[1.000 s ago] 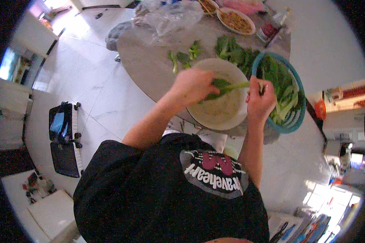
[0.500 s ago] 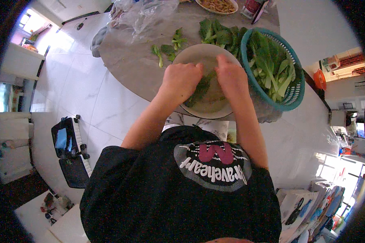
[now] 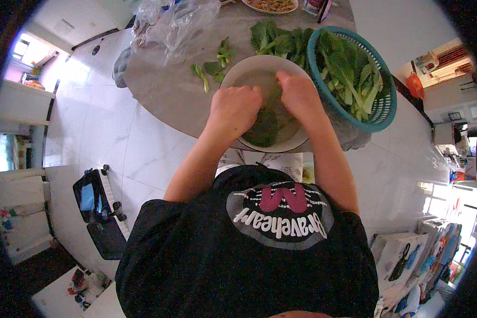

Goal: The person stands at a table and repeatedly picks up leafy green vegetables, tears off leaves or stems by hand, and places the pieces into a white bowl. The person continues this process with multiple vegetables from a green basket and a pile on the table.

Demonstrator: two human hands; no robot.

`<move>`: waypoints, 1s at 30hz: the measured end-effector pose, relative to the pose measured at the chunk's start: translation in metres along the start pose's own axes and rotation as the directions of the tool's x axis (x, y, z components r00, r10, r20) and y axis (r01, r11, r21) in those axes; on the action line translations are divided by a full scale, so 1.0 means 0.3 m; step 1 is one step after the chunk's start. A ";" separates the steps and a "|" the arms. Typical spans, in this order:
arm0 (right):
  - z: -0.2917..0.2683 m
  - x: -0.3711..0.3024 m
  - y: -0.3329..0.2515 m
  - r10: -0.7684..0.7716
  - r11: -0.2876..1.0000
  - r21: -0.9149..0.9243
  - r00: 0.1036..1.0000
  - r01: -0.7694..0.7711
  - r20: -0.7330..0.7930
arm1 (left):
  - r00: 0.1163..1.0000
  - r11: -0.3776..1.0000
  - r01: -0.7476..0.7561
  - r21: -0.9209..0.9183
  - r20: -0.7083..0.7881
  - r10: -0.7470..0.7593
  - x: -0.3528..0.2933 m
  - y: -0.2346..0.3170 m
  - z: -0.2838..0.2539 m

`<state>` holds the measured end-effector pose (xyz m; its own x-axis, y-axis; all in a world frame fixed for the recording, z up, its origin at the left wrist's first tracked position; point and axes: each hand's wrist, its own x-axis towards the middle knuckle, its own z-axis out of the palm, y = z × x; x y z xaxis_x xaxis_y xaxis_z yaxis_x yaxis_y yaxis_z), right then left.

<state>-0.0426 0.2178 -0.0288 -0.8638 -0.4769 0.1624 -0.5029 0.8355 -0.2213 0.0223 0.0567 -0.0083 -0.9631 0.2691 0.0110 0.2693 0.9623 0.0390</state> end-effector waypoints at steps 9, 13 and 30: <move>-0.088 -0.048 -0.028 0.013 0.957 0.264 0.885 0.124 -0.465 | 0.999 0.989 0.044 -0.144 0.022 -0.041 0.006 0.003 -0.008; -0.118 -0.052 -0.027 0.077 0.902 0.400 0.851 0.163 -0.519 | 0.994 0.956 0.104 -0.273 -0.002 -0.109 0.002 0.005 -0.025; -0.230 -0.089 0.002 0.099 0.846 0.445 0.733 0.294 -0.673 | 0.933 0.789 0.108 -0.605 -0.213 -0.291 0.010 -0.010 0.011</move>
<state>-0.0178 0.2498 0.0331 -0.6625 -0.0825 0.7445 -0.6930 0.4447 -0.5674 0.0186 0.0546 -0.0118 -0.9766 -0.0382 0.2118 0.1081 0.7640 0.6361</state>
